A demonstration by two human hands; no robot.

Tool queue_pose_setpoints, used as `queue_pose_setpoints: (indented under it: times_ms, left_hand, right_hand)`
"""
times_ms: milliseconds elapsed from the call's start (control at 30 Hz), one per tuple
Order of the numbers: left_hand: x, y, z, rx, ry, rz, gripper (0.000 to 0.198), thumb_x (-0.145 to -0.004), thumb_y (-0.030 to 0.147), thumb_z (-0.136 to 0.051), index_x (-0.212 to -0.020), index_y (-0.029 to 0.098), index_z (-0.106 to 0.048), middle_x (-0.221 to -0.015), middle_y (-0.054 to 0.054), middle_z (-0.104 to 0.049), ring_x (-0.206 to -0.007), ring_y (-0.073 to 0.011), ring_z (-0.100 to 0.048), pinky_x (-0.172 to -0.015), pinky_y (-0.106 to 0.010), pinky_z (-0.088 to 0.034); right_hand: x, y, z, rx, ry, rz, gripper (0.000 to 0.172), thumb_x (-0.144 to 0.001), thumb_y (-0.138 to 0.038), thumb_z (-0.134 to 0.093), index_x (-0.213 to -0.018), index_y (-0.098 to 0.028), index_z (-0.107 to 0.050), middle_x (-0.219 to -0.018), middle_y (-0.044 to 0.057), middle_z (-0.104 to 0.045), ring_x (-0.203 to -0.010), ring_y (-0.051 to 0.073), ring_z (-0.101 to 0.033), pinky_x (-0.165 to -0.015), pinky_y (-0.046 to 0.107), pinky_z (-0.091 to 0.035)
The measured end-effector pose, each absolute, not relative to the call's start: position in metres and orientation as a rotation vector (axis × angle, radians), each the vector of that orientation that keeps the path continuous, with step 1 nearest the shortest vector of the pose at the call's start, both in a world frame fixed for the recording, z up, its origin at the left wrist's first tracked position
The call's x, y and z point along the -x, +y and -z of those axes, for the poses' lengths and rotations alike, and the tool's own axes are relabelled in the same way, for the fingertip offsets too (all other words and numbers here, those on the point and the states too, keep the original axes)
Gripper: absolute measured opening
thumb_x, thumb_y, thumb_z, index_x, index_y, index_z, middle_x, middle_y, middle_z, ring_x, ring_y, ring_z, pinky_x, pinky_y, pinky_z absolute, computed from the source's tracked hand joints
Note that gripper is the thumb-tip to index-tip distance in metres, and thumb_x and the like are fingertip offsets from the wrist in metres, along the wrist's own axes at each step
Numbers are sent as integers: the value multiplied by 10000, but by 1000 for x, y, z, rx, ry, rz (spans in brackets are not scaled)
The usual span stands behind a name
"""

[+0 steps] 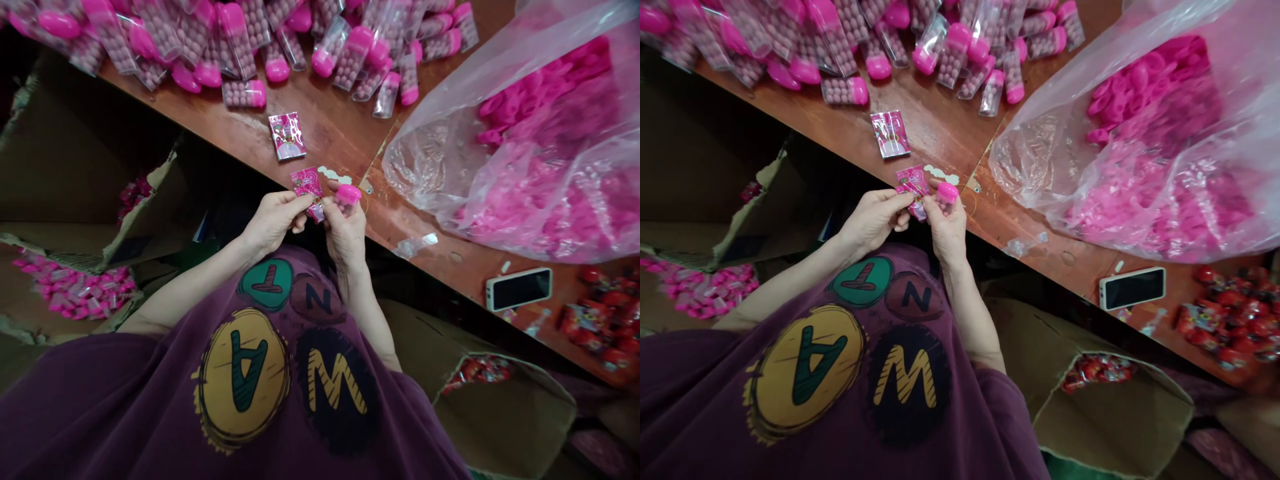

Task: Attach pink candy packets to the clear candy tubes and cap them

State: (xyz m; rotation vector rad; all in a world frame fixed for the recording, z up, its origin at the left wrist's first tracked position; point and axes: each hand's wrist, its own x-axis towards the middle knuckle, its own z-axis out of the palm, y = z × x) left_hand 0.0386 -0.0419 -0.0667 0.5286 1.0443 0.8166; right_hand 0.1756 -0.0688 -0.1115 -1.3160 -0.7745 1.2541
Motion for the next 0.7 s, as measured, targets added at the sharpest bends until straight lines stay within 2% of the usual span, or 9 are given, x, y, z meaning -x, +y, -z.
queue_pose_setpoints:
  times_ms: [100, 200, 333, 433, 500, 600, 700]
  left_hand:
    - [-38, -39, 66, -515, 1112, -871, 407, -920, 318, -815, -630, 150, -583, -522, 37, -502, -449, -36, -414, -444, -196, -305]
    - [-37, -35, 66, -480, 1166, -942, 444, -888, 368, -854, -634, 164, -553, -539, 48, -496, -454, -35, -409, -439, -198, -301]
    - [-38, -33, 65, -447, 1212, -946, 484, -899, 415, -841, -634, 179, -512, -537, 60, -472, -449, -34, -402, -438, -200, -310]
    - [-42, -34, 65, -459, 1226, -923, 495, -909, 456, -823, -647, 184, -503, -550, 59, -482, -451, -35, -410, -443, -202, -326]
    - [-44, -35, 67, -466, 1231, -927, 494, -907, 475, -820, -654, 185, -509, -551, 58, -488, -454, -37, -419, -444, -203, -328]
    - [-47, -38, 69, -465, 1230, -955, 489, -895, 486, -828, -657, 182, -527, -542, 59, -490, -458, -40, -423, -448, -204, -328]
    - [-49, -39, 71, -473, 1232, -978, 493, -885, 497, -836, -653, 180, -538, -530, 59, -488, -464, -43, -429, -455, -204, -340]
  right_hand:
    - [-183, -68, 103, 1354, -785, -1304, 571, -921, -746, -646, -1259, -287, -674, -878, -8, -626, -642, 113, -532, -592, 279, -533]
    - [-192, -75, 92, 1322, -789, -1386, 622, -1000, -770, -440, -1270, -267, -688, -923, 26, -653, -677, 136, -549, -636, 322, -573]
    - [-192, -95, 86, 1297, -830, -1437, 518, -950, -634, -659, -1347, -302, -651, -984, 14, -648, -731, 136, -578, -687, 320, -596]
    - [-183, -105, 90, 1373, -873, -1295, 578, -932, -588, -727, -1434, -360, -553, -1065, 9, -628, -715, 119, -577, -624, 291, -573]
    - [-178, -106, 95, 1434, -910, -1174, 592, -941, -584, -720, -1449, -368, -505, -1123, 28, -615, -771, 128, -605, -628, 287, -570]
    - [-173, -104, 102, 1487, -998, -1030, 585, -941, -561, -727, -1416, -331, -476, -1137, 53, -611, -917, 167, -651, -768, 328, -604]
    - [-168, -104, 105, 1505, -1040, -965, 614, -924, -526, -756, -1401, -308, -437, -1124, 57, -626, -945, 181, -671, -848, 366, -606]
